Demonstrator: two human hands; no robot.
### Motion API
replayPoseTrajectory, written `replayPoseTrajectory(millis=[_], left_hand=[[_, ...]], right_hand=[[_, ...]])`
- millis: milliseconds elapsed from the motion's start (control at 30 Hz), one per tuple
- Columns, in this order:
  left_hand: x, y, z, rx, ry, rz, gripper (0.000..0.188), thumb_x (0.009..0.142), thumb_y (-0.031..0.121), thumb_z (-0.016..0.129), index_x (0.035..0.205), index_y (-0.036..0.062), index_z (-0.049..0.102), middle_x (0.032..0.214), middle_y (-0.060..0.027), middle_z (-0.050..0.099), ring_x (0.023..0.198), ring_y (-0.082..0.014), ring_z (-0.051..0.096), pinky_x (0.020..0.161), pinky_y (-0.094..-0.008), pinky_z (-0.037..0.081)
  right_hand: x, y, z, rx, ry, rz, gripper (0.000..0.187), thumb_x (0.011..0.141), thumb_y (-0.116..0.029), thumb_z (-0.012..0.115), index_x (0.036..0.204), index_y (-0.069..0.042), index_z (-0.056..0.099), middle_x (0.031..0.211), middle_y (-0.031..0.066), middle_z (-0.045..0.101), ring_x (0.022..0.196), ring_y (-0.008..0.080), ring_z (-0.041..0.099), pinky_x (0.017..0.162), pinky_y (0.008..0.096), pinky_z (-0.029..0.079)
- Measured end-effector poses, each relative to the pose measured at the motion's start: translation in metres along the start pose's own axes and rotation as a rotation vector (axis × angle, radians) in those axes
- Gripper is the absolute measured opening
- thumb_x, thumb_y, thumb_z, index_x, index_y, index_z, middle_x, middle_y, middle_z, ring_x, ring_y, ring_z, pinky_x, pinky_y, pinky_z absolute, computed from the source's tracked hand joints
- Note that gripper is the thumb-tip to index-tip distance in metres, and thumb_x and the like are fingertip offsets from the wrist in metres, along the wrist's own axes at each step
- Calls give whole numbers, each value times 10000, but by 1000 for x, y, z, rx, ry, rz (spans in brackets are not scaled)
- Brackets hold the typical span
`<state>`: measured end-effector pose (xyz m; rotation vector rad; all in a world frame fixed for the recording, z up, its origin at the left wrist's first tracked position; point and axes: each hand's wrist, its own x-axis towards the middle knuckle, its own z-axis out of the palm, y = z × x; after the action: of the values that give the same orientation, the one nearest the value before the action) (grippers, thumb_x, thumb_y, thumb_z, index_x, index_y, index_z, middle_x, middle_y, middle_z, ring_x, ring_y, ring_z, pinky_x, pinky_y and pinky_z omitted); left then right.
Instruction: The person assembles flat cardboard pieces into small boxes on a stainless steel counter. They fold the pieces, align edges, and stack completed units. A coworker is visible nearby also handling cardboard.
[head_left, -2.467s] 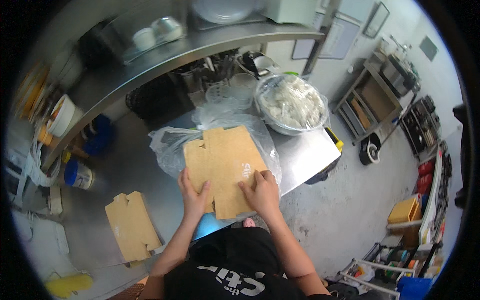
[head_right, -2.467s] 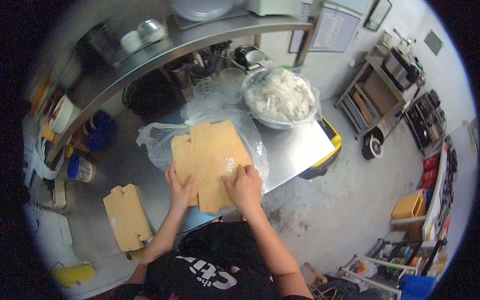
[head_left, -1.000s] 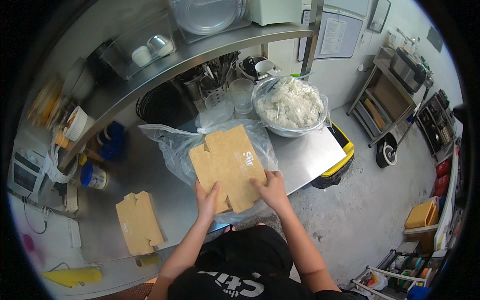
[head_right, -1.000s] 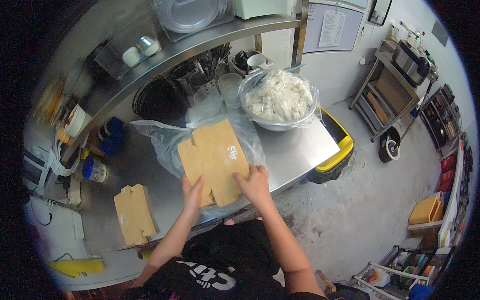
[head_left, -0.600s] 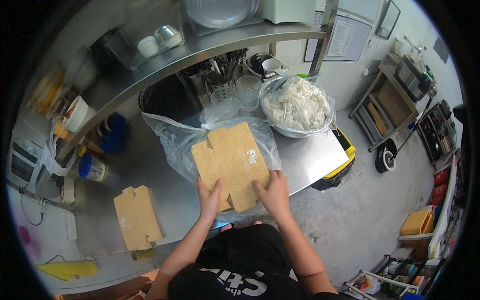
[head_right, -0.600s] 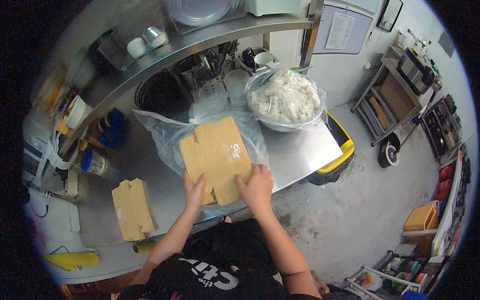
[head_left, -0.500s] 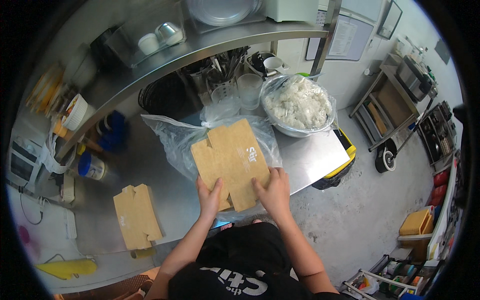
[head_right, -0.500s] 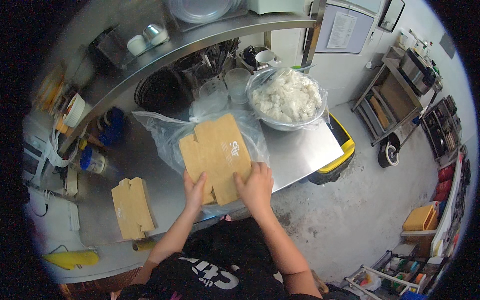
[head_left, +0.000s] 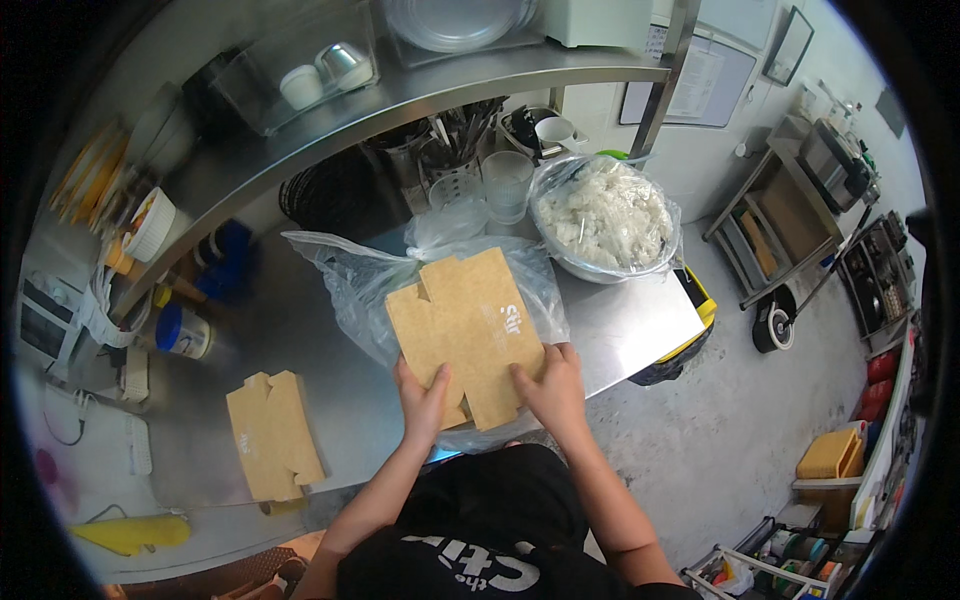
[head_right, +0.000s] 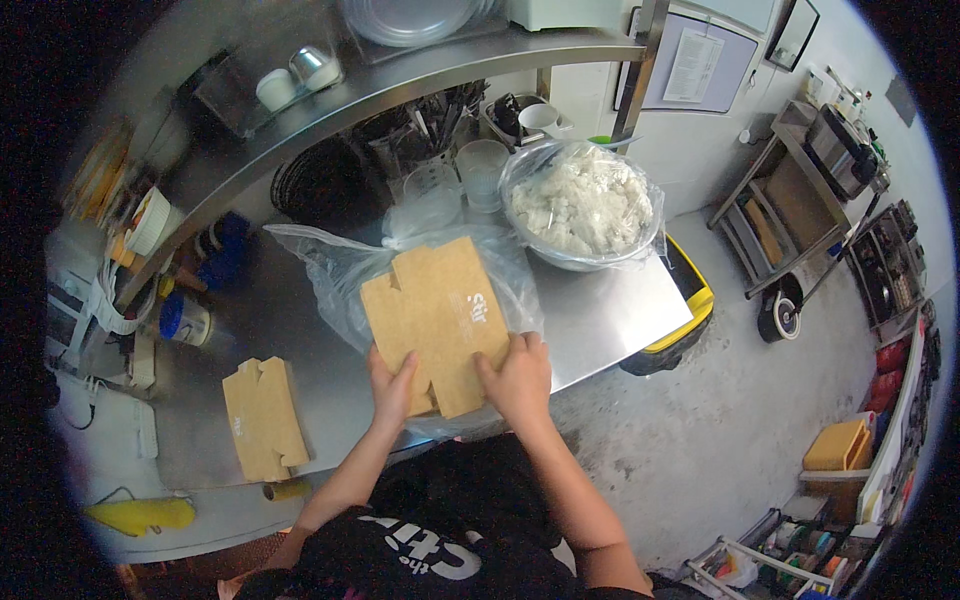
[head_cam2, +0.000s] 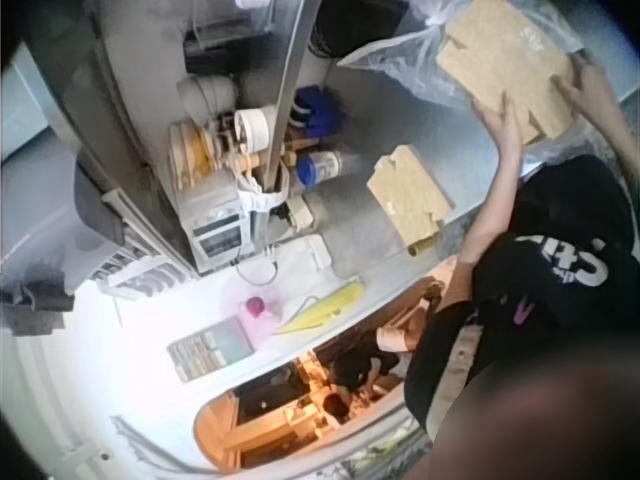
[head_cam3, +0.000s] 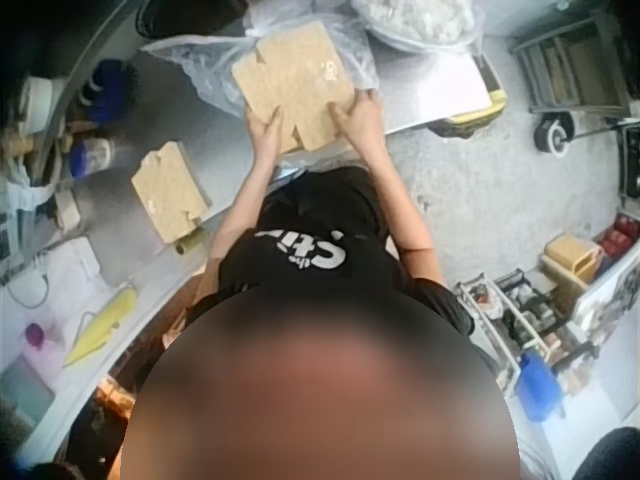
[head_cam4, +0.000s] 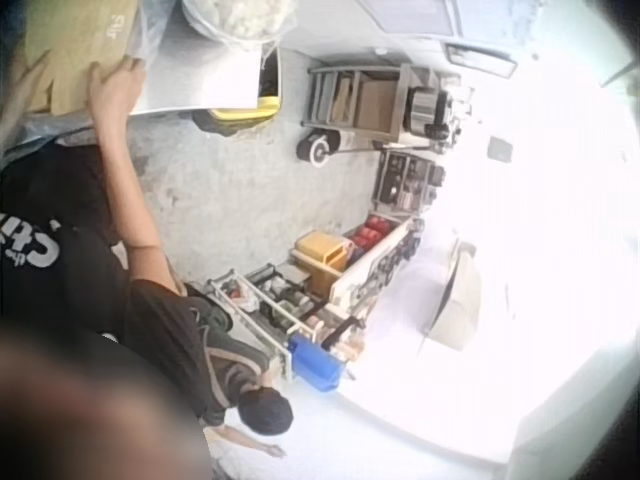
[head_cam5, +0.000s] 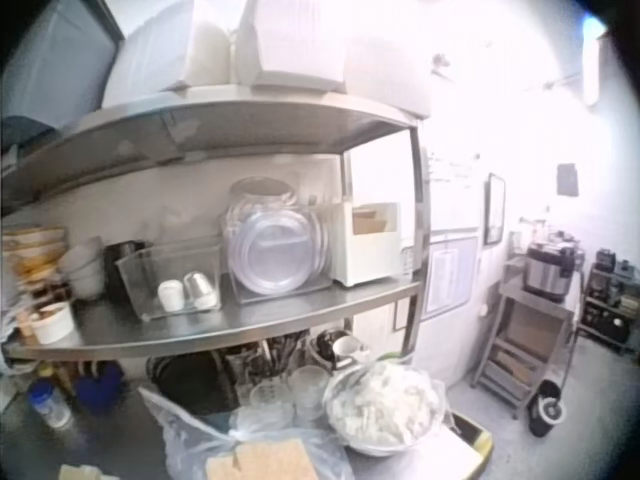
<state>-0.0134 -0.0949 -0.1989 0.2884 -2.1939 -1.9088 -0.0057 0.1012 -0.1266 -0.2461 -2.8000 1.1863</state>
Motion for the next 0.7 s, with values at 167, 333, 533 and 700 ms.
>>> replayPoseTrajectory(millis=[167, 333, 533, 700], left_hand=[[-2, -3, -2, -38, -18, -27, 617, 838, 149, 671, 1335, -21, 349, 1277, -210, 364, 1218, -328, 355, 1055, -416, 270], [-2, 2, -2, -26, -50, -1, 556, 899, 206, 598, 1347, -10, 350, 1310, -206, 364, 1264, -335, 318, 1078, -415, 244], [-17, 24, -41, 380, -233, 186, 554, 976, 398, 413, 1425, 88, 314, 1416, -221, 300, 1361, -364, 239, 1125, -454, 176], [-42, 31, -48, 855, -180, 305, 559, 885, 340, 580, 1387, 156, 416, 1411, -207, 321, 1340, -370, 290, 1086, -482, 269]], right_hand=[[13, -4, -14, 307, -161, 171, 459, 752, -246, 712, 1056, 68, 572, 1043, 208, 604, 922, 338, 604, 807, 386, 489], [39, -3, -16, 876, -477, 374, 490, 777, -158, 712, 1169, 59, 512, 1033, 155, 630, 911, 216, 625, 808, 322, 496], [43, -30, -82, 739, -429, 184, 516, 741, -54, 692, 1209, 72, 515, 1062, 152, 638, 914, 214, 623, 823, 325, 495], [31, -31, -165, 708, -325, 41, 718, 660, -208, 729, 1248, 108, 466, 1114, 187, 610, 956, 237, 617, 849, 324, 480]])
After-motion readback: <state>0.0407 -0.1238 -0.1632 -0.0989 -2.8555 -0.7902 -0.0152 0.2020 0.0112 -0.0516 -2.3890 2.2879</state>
